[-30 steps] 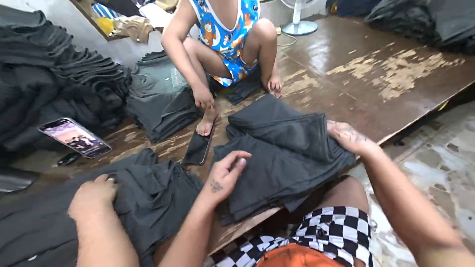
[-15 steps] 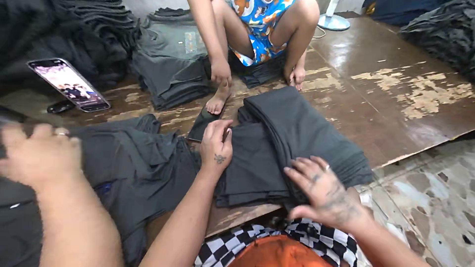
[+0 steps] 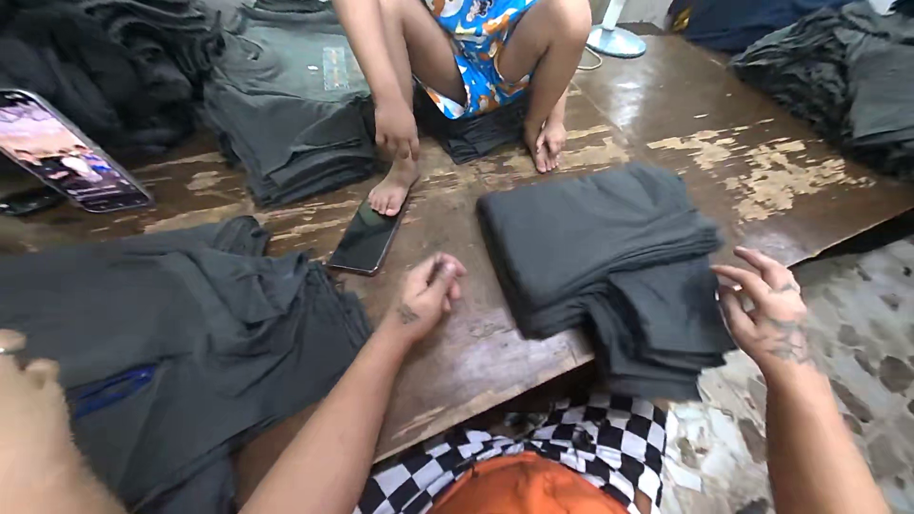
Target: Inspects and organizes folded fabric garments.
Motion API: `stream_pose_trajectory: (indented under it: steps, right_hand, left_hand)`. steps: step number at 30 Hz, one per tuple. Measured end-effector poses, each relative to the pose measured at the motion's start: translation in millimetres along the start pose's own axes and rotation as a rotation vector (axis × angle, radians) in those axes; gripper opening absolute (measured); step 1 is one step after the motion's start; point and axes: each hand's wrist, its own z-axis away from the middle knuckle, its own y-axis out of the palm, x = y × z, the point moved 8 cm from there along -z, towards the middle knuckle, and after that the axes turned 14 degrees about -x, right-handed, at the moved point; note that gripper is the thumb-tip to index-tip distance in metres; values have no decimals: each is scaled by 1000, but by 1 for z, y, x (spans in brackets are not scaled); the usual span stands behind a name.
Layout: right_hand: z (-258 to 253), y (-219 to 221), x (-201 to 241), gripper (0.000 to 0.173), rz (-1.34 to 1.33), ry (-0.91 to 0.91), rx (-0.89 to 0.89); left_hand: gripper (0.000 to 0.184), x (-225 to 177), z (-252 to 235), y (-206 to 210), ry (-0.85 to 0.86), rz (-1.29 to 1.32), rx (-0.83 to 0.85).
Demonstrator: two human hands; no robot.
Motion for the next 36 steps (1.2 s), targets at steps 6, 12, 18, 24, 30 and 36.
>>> stream_pose_trajectory:
  steps: [6, 12, 18, 24, 30, 36]
  right_hand:
    - [-14, 27, 139, 38, -166, -367, 206]
    - [-4, 83, 184, 80, -58, -467, 987]
    - [-2, 69, 181, 71, -106, -491, 938]
    - [-8, 87, 167, 58, -280, -546, 495]
    - [-40, 93, 166, 34, -461, -257, -63]
    - [-63, -50, 182, 28, -935, -203, -581]
  left_hand:
    - [31, 25, -10, 1, -147, -150, -30]
    - [33, 8, -7, 0, -44, -222, -31]
    - [35, -12, -8, 1, -56, -228, -25]
    - [35, -16, -13, 10, -86, -304, -41]
    - [37, -44, 20, 32, -56, -330, 121]
    - [39, -98, 81, 78, 435, -405, -20]
